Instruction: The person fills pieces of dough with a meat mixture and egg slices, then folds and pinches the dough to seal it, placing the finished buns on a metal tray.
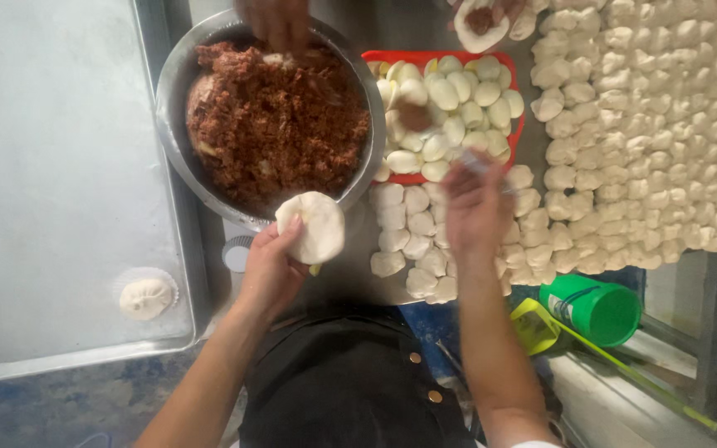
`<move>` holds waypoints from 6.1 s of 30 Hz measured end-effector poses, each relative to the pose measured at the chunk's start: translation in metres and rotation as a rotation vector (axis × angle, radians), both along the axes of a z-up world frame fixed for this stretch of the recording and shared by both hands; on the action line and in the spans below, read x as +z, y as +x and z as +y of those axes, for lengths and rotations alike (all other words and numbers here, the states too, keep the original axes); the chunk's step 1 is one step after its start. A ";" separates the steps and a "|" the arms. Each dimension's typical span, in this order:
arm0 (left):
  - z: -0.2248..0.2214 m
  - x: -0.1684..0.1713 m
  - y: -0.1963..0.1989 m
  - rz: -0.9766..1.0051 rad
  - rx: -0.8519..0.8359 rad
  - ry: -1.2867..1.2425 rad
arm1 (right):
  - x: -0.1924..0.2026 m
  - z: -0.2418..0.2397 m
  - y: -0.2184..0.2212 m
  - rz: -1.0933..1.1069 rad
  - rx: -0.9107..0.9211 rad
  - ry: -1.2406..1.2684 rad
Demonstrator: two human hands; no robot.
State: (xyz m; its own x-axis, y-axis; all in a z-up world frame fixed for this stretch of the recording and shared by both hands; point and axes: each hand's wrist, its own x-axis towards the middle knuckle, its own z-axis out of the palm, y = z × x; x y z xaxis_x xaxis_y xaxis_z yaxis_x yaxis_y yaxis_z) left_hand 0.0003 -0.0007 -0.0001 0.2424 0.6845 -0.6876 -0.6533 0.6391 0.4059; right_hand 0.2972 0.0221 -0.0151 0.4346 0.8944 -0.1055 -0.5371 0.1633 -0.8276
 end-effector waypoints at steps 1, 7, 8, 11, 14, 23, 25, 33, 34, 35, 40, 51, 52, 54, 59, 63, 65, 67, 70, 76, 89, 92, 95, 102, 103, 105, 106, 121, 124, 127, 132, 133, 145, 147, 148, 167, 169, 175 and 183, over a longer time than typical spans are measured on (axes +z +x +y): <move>-0.001 0.000 0.000 -0.006 -0.030 0.023 | 0.003 0.009 0.011 -0.018 -0.060 0.026; -0.005 -0.005 -0.002 0.063 -0.107 0.010 | 0.006 0.083 0.049 -0.461 -0.162 0.129; -0.005 -0.005 -0.001 0.106 -0.127 -0.012 | 0.003 0.090 0.048 -0.462 -0.163 0.133; -0.006 -0.006 -0.003 0.025 -0.056 0.013 | -0.011 0.108 0.040 -0.767 -0.108 0.197; -0.005 -0.011 -0.007 0.029 -0.012 -0.009 | -0.019 0.114 0.035 -1.295 -0.055 0.315; 0.002 -0.022 -0.013 0.064 0.045 -0.093 | -0.015 0.120 0.028 -1.388 -0.173 0.259; 0.004 -0.023 -0.012 0.059 0.029 -0.070 | -0.014 0.110 0.031 -1.384 -0.108 0.185; 0.011 -0.021 -0.003 0.070 -0.004 -0.029 | -0.014 0.111 0.033 -1.435 -0.130 0.256; 0.007 -0.018 -0.004 0.062 0.006 -0.029 | -0.014 0.109 0.031 -1.416 -0.150 0.263; 0.005 -0.016 -0.004 0.054 0.015 -0.028 | -0.013 0.111 0.031 -1.412 -0.144 0.262; 0.005 -0.021 -0.007 0.055 0.027 -0.034 | -0.013 0.110 0.032 -1.361 -0.168 0.263; -0.009 -0.028 -0.004 0.044 0.040 -0.045 | -0.017 0.120 0.028 -1.253 -0.173 0.326; -0.006 -0.031 -0.003 0.020 0.031 -0.024 | -0.017 0.124 0.030 -1.263 -0.176 0.332; 0.003 -0.032 -0.003 0.001 0.031 0.004 | -0.012 0.114 0.032 -1.272 -0.176 0.319; 0.002 -0.020 -0.005 0.027 -0.020 -0.018 | -0.004 0.123 0.023 -1.262 -0.185 0.414; 0.007 -0.019 -0.002 -0.010 0.032 0.025 | 0.000 0.114 0.027 -1.228 -0.168 0.341; -0.001 -0.022 -0.005 -0.016 0.005 0.052 | -0.005 0.106 0.027 -1.180 -0.181 0.336; -0.001 -0.025 -0.007 0.009 0.002 0.027 | -0.010 0.113 0.030 -1.144 -0.092 0.200; -0.001 -0.023 0.000 0.011 0.000 -0.005 | -0.015 0.120 0.033 -1.015 -0.156 0.305; -0.001 -0.020 -0.002 -0.009 -0.007 0.012 | -0.002 0.114 0.035 -0.845 -0.227 0.145; 0.003 -0.017 -0.001 0.026 -0.083 0.029 | -0.023 0.109 0.012 -1.244 -0.128 0.227; 0.001 -0.020 0.000 0.003 -0.067 0.089 | -0.021 0.116 0.012 -1.409 -0.114 0.222; 0.002 -0.017 -0.003 0.038 -0.034 0.008 | -0.019 0.118 0.018 -1.337 -0.130 0.281; 0.005 -0.015 -0.002 0.011 -0.024 0.043 | -0.022 0.113 0.032 -1.455 -0.113 0.292; 0.004 -0.014 -0.001 0.005 -0.038 0.057 | -0.023 0.111 0.034 -1.596 -0.082 0.243; 0.008 -0.013 0.001 -0.002 -0.052 0.086 | -0.027 0.103 0.030 -1.552 -0.084 0.174; 0.007 -0.012 0.001 -0.005 -0.042 0.080 | -0.030 0.094 0.027 -1.503 -0.068 0.097; -0.001 -0.011 0.003 0.079 -0.124 0.070 | 0.015 0.090 0.018 -1.239 -0.146 0.202; 0.001 -0.011 0.002 0.066 -0.084 0.066 | 0.012 0.079 0.014 -1.198 -0.133 0.176; -0.001 -0.011 -0.001 0.075 -0.023 0.000 | 0.002 0.076 0.012 -1.094 -0.093 0.109; -0.002 -0.016 0.000 0.043 -0.021 -0.007 | -0.005 0.084 0.011 -0.985 -0.102 0.053; -0.002 -0.017 0.001 0.025 -0.061 0.052 | -0.005 0.086 0.011 -0.893 -0.108 0.015; 0.013 -0.005 0.016 -0.010 -0.074 0.065 | 0.016 0.097 0.011 -0.866 -0.086 0.009; 0.015 -0.004 0.016 -0.006 -0.079 0.066 | 0.015 0.101 0.011 -1.003 -0.085 0.009; 0.015 -0.004 0.014 0.042 -0.118 0.049 | 0.015 0.101 0.008 -1.138 -0.077 0.007; 0.014 -0.018 0.008 0.016 -0.071 0.054 | 0.053 0.116 -0.004 -1.191 0.083 0.123; 0.012 -0.017 0.008 0.020 -0.085 0.053 | 0.047 0.118 -0.006 -1.186 0.034 0.094; 0.012 -0.013 0.009 -0.010 -0.050 0.066 | 0.046 0.107 -0.009 -0.798 -0.005 0.005; 0.009 -0.010 0.004 0.011 -0.066 0.052 | 0.041 0.065 -0.012 -0.871 0.241 0.147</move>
